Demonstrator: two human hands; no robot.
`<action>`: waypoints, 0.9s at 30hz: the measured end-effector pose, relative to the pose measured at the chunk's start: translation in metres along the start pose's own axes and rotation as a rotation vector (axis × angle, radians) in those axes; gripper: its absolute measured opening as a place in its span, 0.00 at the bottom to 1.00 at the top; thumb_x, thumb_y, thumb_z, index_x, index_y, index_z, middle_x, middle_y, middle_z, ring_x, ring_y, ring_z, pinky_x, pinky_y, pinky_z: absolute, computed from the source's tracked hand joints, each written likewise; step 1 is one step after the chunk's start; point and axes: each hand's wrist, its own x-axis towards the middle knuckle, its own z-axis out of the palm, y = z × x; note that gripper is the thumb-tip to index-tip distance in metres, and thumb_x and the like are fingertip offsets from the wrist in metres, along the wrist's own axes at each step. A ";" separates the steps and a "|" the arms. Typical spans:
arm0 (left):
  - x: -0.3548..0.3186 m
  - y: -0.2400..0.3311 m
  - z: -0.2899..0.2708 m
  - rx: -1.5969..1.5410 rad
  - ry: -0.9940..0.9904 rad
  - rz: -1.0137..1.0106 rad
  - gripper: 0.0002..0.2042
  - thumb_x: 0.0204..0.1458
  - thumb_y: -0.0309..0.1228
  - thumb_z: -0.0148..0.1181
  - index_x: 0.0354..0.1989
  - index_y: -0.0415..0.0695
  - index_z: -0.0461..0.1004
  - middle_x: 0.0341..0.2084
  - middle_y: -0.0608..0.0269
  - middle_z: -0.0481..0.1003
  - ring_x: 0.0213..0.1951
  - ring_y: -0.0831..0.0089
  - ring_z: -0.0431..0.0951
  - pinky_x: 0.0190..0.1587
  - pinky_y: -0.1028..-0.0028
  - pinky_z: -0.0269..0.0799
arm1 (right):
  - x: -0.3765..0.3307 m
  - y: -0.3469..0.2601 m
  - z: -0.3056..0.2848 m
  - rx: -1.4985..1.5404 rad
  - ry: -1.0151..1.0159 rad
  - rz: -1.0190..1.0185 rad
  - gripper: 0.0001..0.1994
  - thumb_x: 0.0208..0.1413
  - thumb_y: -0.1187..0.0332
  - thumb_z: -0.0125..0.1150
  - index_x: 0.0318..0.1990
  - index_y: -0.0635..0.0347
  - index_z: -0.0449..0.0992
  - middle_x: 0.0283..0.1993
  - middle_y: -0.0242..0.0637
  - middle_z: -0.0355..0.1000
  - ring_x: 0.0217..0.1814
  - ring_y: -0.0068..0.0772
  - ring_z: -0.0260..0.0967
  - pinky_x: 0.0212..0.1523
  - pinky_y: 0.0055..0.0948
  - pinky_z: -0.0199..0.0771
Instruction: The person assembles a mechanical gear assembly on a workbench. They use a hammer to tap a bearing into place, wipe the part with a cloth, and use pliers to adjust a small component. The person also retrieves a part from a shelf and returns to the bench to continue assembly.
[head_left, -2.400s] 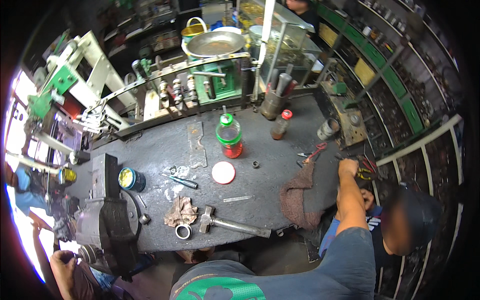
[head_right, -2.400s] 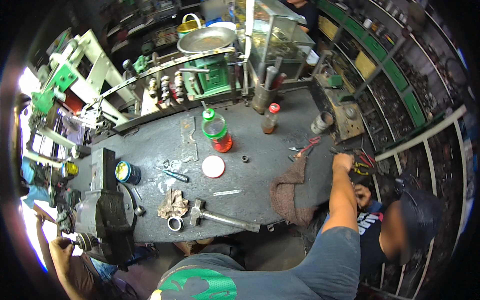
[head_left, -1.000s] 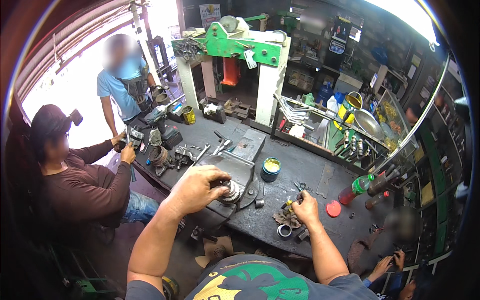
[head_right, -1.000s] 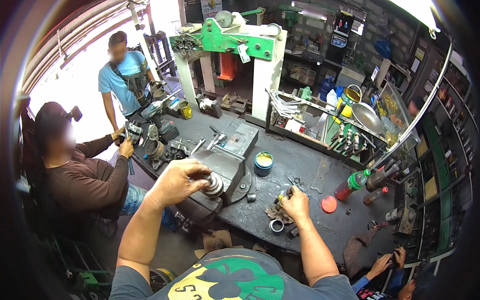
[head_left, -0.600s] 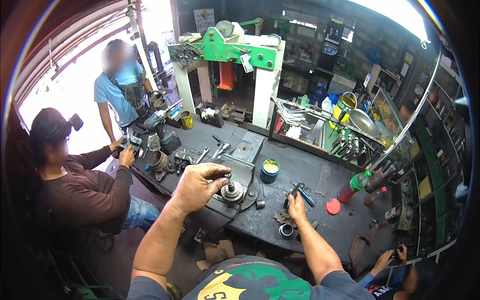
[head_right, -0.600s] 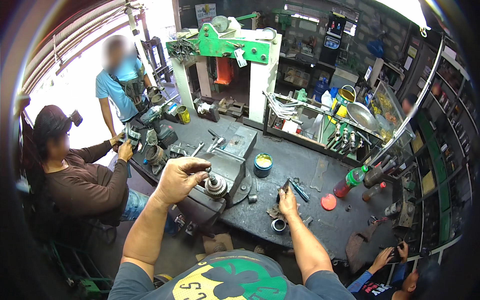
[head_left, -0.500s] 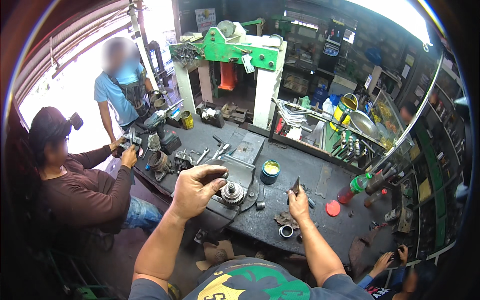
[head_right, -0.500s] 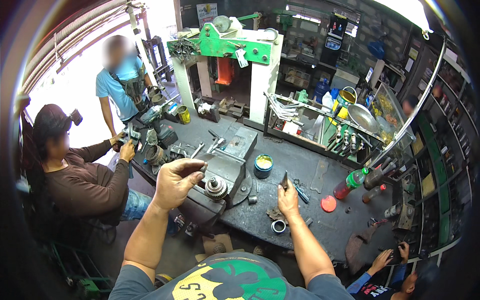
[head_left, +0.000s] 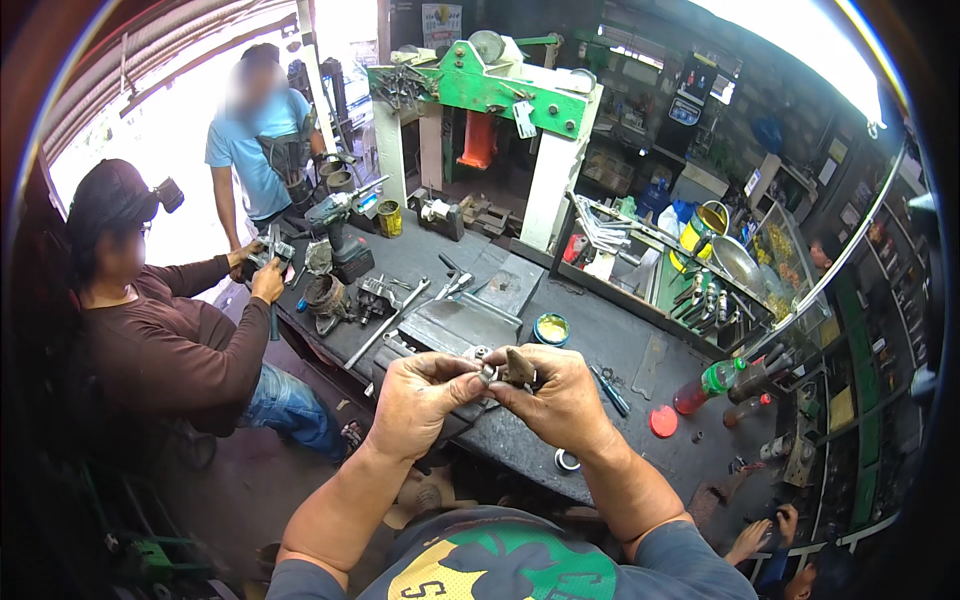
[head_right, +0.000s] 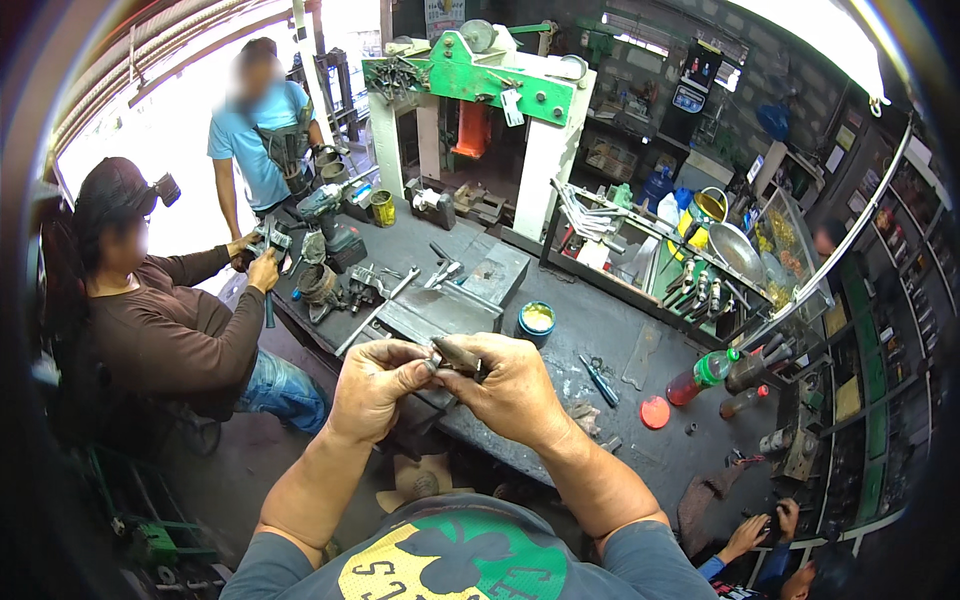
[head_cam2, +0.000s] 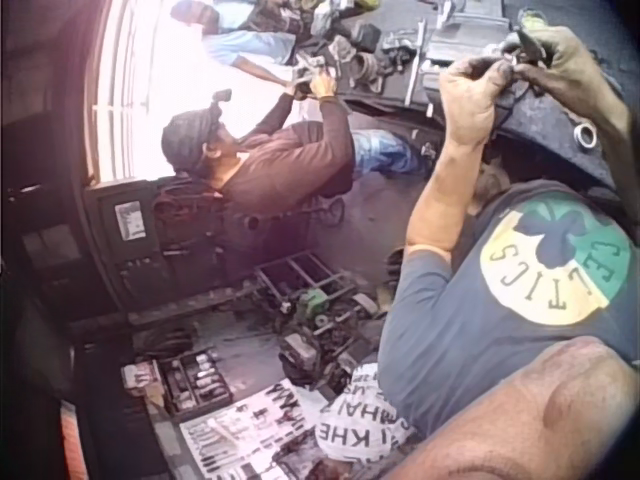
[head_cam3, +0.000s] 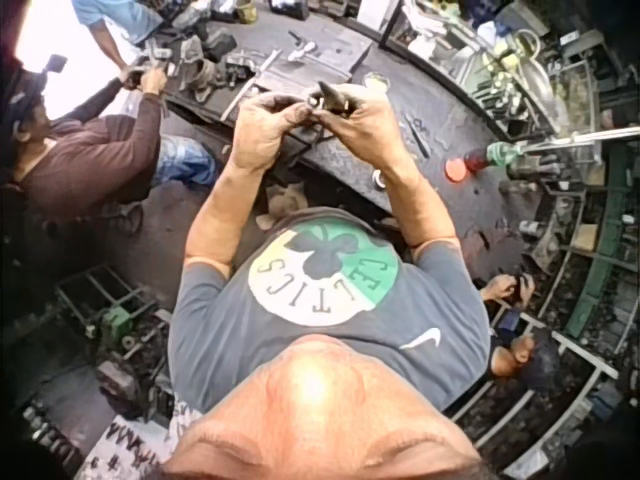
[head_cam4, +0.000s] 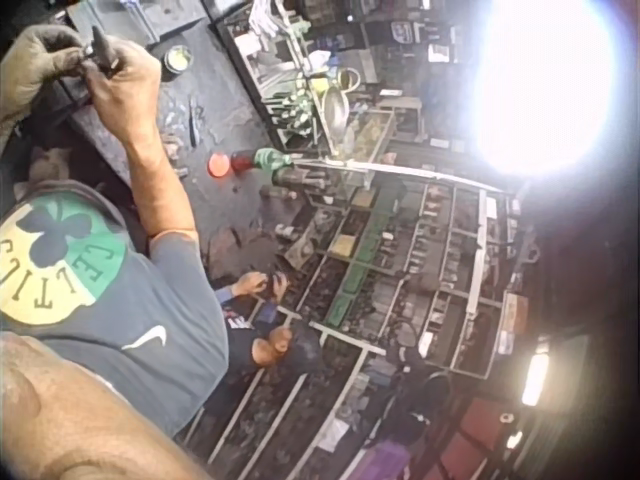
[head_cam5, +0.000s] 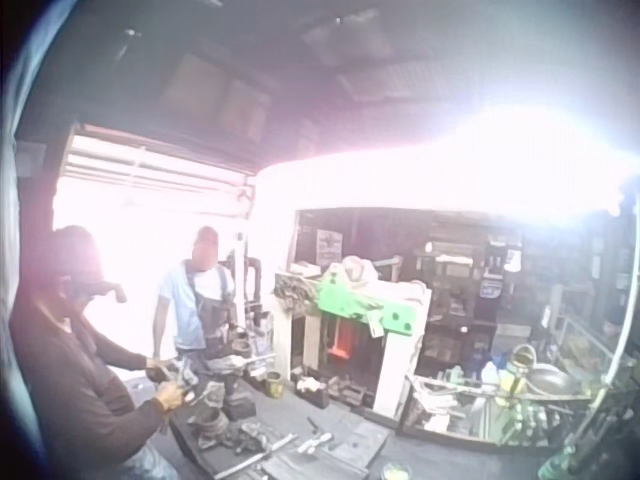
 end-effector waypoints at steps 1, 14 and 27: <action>-0.002 -0.002 -0.002 -0.009 0.005 -0.018 0.13 0.64 0.29 0.78 0.50 0.32 0.87 0.43 0.57 0.89 0.44 0.76 0.86 0.51 0.75 0.82 | -0.001 0.002 0.002 0.058 -0.014 0.039 0.16 0.62 0.73 0.81 0.56 0.63 0.87 0.42 0.40 0.85 0.43 0.28 0.82 0.46 0.31 0.82; 0.016 0.035 0.020 1.077 0.073 0.464 0.08 0.57 0.19 0.73 0.44 0.38 0.89 0.37 0.49 0.88 0.38 0.55 0.91 0.44 0.64 0.84 | 0.011 0.041 0.030 -0.126 0.207 -0.151 0.19 0.57 0.77 0.73 0.57 0.60 0.87 0.44 0.48 0.86 0.40 0.47 0.85 0.45 0.38 0.84; 0.037 0.032 0.008 1.393 -0.114 0.347 0.08 0.64 0.35 0.70 0.44 0.45 0.86 0.37 0.52 0.88 0.42 0.48 0.89 0.47 0.54 0.83 | -0.020 0.058 0.003 0.133 0.209 0.443 0.29 0.65 0.75 0.75 0.73 0.66 0.75 0.43 0.29 0.80 0.42 0.18 0.77 0.46 0.26 0.81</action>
